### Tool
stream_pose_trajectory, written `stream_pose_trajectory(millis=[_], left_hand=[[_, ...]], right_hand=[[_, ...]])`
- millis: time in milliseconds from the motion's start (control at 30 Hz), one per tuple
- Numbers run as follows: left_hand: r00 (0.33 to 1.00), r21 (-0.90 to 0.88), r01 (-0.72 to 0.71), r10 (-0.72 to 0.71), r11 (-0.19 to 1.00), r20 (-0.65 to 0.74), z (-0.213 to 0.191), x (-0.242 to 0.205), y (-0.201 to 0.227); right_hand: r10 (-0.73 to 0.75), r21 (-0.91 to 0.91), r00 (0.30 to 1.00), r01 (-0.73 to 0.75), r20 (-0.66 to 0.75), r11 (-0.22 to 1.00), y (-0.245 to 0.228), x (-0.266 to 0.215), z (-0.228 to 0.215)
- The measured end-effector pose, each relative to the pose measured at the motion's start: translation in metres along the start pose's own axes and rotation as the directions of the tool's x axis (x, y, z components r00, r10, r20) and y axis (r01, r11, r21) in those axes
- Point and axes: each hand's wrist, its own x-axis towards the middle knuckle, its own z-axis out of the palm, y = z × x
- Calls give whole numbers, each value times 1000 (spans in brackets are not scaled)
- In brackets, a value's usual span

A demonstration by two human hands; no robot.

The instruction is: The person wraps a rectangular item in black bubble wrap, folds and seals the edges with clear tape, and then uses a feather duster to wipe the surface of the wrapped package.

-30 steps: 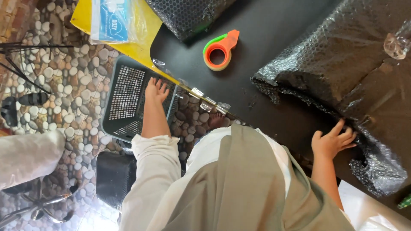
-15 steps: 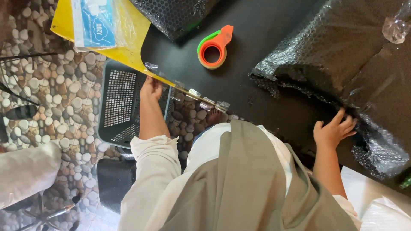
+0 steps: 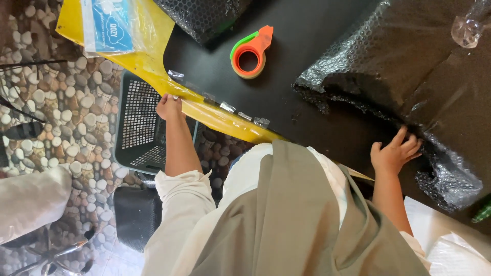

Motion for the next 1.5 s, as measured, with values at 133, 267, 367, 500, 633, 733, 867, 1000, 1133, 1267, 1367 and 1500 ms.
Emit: stream_pose_trajectory(millis=[133, 267, 367, 500, 633, 733, 867, 1000, 1133, 1267, 1367, 1500], left_hand=[[997, 28, -71, 72, 997, -37, 1, -1, -4], [992, 46, -96, 100, 994, -77, 4, -14, 1], [990, 61, -105, 110, 993, -87, 6, -14, -2], [912, 115, -383, 395, 916, -112, 17, 35, -32], [813, 317, -552, 582, 771, -2, 8, 7, -29], [760, 325, -625, 648, 710, 47, 2, -5, -29], [605, 372, -770, 777, 518, 171, -1, 13, -36], [121, 310, -951, 919, -1, 374, 8, 52, -61], [235, 224, -960, 922, 171, 306, 8, 18, -48], [567, 224, -816, 814, 533, 129, -10, 0, -20], [584, 204, -807, 799, 554, 142, -20, -7, -10], [509, 150, -859, 851, 490, 132, -23, -5, -19]], right_hand=[[-6, 5, 1000, 6, 10, 1000, 2, -1, -1], [-48, 22, 999, 48, -12, 999, 1, -1, -4], [-70, 31, 997, 71, -34, 997, 4, -2, -3], [-85, 42, 995, 87, -44, 995, 2, -2, -4], [-49, 51, 999, 50, -21, 997, 1, -2, -3], [-50, 52, 998, 53, -45, 997, 2, -3, -2], [-102, 47, 991, 106, -82, 993, 5, -3, 0], [-101, 67, 992, 106, -76, 992, 3, -3, -1], [-92, 79, 995, 95, -48, 992, 2, -3, -5], [-101, 89, 994, 105, -51, 991, 3, -3, -7], [-111, 90, 992, 116, -64, 989, 3, -5, -9], [-167, 53, 978, 174, -121, 983, 2, -5, -8]])
